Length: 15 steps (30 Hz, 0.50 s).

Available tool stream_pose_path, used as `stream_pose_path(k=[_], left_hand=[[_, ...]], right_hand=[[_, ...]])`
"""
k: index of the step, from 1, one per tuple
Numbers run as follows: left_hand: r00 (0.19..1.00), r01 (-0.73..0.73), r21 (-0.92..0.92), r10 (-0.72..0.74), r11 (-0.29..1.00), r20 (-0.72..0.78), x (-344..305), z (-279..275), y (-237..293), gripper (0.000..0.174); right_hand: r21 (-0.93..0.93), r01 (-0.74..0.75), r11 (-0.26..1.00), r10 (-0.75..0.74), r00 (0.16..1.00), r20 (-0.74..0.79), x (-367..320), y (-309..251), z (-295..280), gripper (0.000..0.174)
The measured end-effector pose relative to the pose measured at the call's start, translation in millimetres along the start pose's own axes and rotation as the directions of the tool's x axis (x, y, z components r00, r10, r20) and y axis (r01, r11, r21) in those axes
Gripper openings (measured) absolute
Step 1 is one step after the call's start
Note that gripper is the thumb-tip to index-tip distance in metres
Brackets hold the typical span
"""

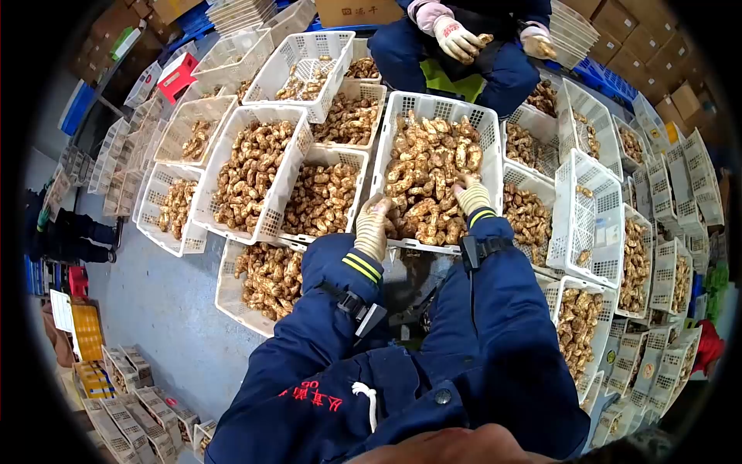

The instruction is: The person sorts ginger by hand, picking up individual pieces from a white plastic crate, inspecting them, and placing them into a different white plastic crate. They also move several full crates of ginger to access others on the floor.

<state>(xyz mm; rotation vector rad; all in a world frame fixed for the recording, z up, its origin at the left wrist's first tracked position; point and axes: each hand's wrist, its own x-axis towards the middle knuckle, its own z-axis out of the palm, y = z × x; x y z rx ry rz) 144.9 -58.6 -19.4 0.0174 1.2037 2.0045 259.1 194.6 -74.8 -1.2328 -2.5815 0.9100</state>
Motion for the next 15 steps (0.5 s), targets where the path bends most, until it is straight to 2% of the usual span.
stream_pose_path(k=[1, 2, 3, 5, 6, 7, 9, 10, 11, 13, 14, 15], left_hand=[[1.0, -0.008, 0.0, 0.008, 1.0, -0.022, -3, 3, 4, 0.051], [1.0, -0.023, -0.03, 0.023, 0.999, -0.021, -2, 3, 4, 0.057], [0.997, -0.043, -0.005, 0.043, 0.999, -0.067, 1, 1, 0, 0.058], [0.997, -0.055, 0.037, 0.057, 0.998, -0.044, 12, -12, -9, 0.058], [0.998, -0.04, 0.024, 0.041, 0.999, -0.048, 12, -12, -10, 0.057], [1.0, 0.009, 0.013, -0.009, 1.0, 0.013, 20, -21, -16, 0.055], [0.999, -0.015, 0.005, 0.015, 1.0, -0.049, 2, -4, -3, 0.051], [1.0, 0.013, -0.011, -0.013, 1.0, -0.017, 3, -7, -4, 0.051], [0.999, 0.008, 0.026, -0.006, 1.0, -0.049, 3, -7, -5, 0.052], [0.999, 0.019, 0.012, -0.019, 1.0, -0.028, 7, -12, -8, 0.053], [0.998, 0.011, 0.017, -0.01, 1.0, -0.067, 4, -5, -7, 0.053], [0.998, 0.029, 0.019, -0.028, 0.999, -0.06, 3, -5, -5, 0.051]], right_hand=[[-0.083, 0.025, 0.996, -0.024, 0.999, 0.022, 3, -3, 10, 0.051], [-0.129, -0.01, 0.992, 0.015, 0.999, 0.039, 3, -14, 16, 0.048], [-0.335, -0.026, 0.942, 0.065, 0.992, 0.106, 6, -24, 21, 0.053], [-0.431, -0.081, 0.899, 0.16, 0.976, 0.149, 2, -45, 20, 0.056], [-0.406, -0.093, 0.909, 0.16, 0.978, 0.132, 3, -50, 24, 0.058], [-0.428, -0.08, 0.9, 0.144, 0.982, 0.119, -1, -58, 25, 0.063], [-0.542, -0.069, 0.838, 0.16, 0.979, 0.123, 4, -58, 41, 0.069], [-0.559, -0.08, 0.826, 0.153, 0.984, 0.086, 8, -56, 52, 0.069], [-0.537, -0.112, 0.836, 0.156, 0.987, 0.036, 14, -51, 60, 0.065], [-0.547, -0.125, 0.827, 0.192, 0.979, 0.067, 25, -49, 58, 0.065], [-0.578, -0.092, 0.811, 0.116, 0.993, 0.003, 26, -46, 58, 0.065], [-0.513, -0.154, 0.844, 0.18, 0.984, 0.001, 33, -46, 56, 0.065]])
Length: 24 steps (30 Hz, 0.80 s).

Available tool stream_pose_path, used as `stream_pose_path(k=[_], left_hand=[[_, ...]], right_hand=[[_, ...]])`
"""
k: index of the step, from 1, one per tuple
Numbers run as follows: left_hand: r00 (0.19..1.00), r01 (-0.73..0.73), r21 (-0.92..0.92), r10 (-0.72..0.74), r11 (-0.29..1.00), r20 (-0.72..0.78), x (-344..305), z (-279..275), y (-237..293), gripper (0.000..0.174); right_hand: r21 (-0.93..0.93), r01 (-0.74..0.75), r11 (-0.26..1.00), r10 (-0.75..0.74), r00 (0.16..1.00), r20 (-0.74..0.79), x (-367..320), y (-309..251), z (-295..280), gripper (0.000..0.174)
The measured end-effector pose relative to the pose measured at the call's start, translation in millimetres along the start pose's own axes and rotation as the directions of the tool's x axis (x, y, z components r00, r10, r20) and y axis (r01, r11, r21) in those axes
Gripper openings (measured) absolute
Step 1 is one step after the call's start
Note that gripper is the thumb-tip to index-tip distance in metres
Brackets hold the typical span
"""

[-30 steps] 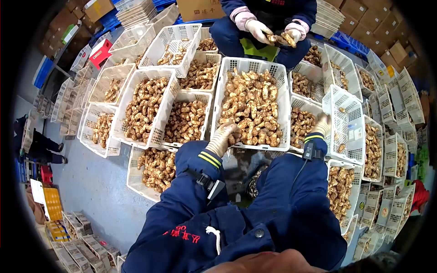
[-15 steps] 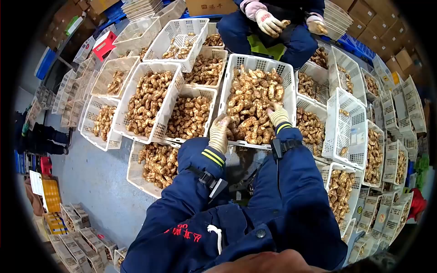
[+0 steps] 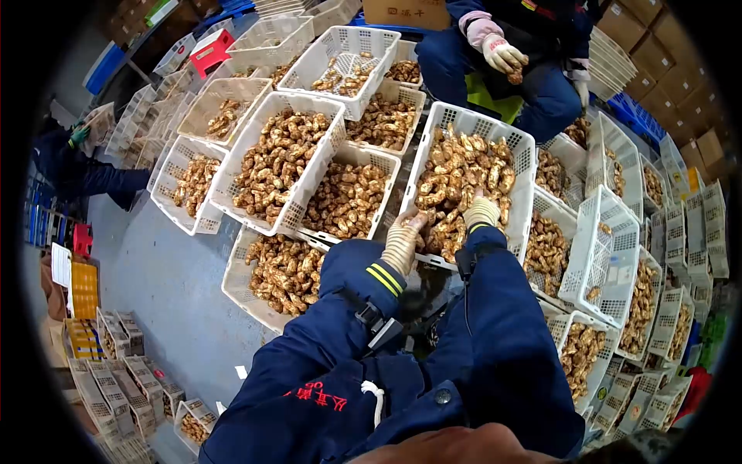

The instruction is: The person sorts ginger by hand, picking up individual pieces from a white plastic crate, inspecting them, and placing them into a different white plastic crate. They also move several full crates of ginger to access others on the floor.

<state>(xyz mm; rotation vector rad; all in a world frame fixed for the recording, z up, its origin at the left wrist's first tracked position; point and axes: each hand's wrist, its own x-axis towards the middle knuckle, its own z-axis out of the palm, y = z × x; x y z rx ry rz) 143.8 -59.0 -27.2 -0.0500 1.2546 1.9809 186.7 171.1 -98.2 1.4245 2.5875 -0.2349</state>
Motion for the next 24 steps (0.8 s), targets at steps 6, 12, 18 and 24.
stream_pose_path(k=[6, 12, 18, 24], left_hand=[[0.997, 0.067, -0.166, -0.058, 0.984, 0.059, -6, 13, 12, 0.051], [0.953, 0.095, -0.206, -0.03, 0.974, 0.301, 1, 10, 1, 0.046], [0.962, 0.082, -0.319, 0.008, 0.944, 0.274, -13, 18, 12, 0.054], [0.967, 0.18, -0.446, -0.074, 0.877, 0.246, -18, 17, 26, 0.046]], right_hand=[[0.544, 0.025, 0.839, -0.013, 1.0, -0.027, 31, 40, -5, 0.055], [0.927, -0.266, -0.264, -0.285, 0.94, 0.188, -38, 38, -57, 0.06], [0.944, -0.193, -0.268, -0.445, 0.894, 0.056, -96, 17, -80, 0.052], [0.922, 0.32, 0.219, -0.624, 0.772, -0.12, -117, 7, -79, 0.043]])
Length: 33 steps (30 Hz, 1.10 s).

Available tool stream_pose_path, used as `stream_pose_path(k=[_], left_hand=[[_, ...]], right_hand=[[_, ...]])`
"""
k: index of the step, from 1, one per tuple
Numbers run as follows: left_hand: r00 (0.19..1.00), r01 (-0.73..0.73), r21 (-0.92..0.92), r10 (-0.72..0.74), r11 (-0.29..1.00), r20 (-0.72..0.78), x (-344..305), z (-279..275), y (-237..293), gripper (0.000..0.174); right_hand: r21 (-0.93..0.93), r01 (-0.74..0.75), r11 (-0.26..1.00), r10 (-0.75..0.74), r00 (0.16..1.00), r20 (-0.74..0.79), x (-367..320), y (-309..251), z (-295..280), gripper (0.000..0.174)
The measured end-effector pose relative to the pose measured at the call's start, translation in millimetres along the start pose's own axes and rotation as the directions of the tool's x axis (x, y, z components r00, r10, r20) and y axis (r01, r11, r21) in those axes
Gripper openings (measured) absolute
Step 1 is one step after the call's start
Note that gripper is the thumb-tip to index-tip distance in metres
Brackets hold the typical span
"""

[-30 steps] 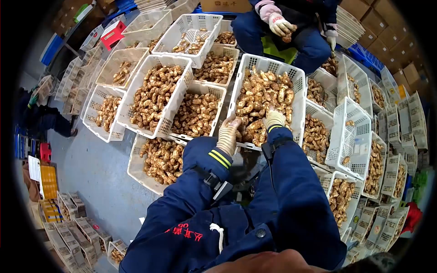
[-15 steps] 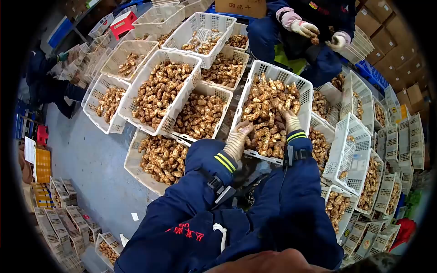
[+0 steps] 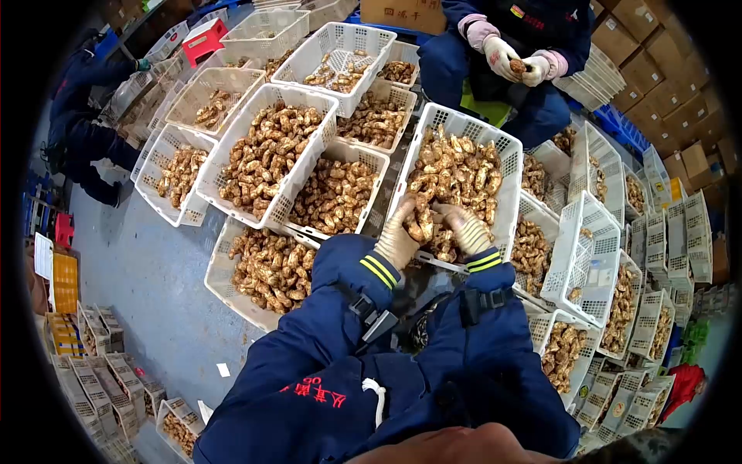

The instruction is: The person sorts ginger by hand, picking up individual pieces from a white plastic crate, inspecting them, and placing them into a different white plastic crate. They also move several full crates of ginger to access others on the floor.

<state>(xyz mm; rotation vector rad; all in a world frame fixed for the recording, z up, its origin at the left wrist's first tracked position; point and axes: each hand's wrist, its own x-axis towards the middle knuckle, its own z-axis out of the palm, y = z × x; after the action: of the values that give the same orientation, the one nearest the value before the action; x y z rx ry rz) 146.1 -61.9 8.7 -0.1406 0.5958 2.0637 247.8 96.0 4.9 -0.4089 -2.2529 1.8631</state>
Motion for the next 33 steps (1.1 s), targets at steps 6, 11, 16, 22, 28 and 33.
stream_pose_path(k=[6, 11, 16, 22, 28, 33], left_hand=[[1.0, 0.002, -0.019, -0.002, 1.0, 0.001, -2, 7, -2, 0.039], [0.994, -0.039, 0.067, 0.045, 0.997, -0.095, 12, -8, -7, 0.041], [0.993, -0.046, 0.107, 0.056, 0.993, -0.1, 27, -28, -17, 0.041], [0.995, -0.046, 0.108, 0.055, 0.993, -0.082, 31, -35, -17, 0.039], [0.999, -0.035, 0.084, 0.038, 0.996, -0.037, 14, -8, -12, 0.048], [0.873, -0.487, 0.776, 0.238, 0.4, 0.425, 15, -26, -24, 0.056]], right_hand=[[-0.48, -0.354, 0.803, 0.116, 0.882, -0.457, 43, 74, -48, 0.048], [-0.414, -0.466, 0.782, 0.222, 0.829, -0.513, 76, 96, -54, 0.06], [-0.551, -0.454, 0.7, 0.297, 0.887, -0.353, 94, 70, -13, 0.078], [0.296, -0.285, 0.912, 0.374, 0.874, -0.309, 98, 99, -27, 0.067], [0.842, -0.093, 0.532, 0.404, 0.901, -0.156, 44, 16, -37, 0.056], [0.75, 0.028, 0.661, 0.252, 0.933, -0.257, -13, -20, -7, 0.05]])
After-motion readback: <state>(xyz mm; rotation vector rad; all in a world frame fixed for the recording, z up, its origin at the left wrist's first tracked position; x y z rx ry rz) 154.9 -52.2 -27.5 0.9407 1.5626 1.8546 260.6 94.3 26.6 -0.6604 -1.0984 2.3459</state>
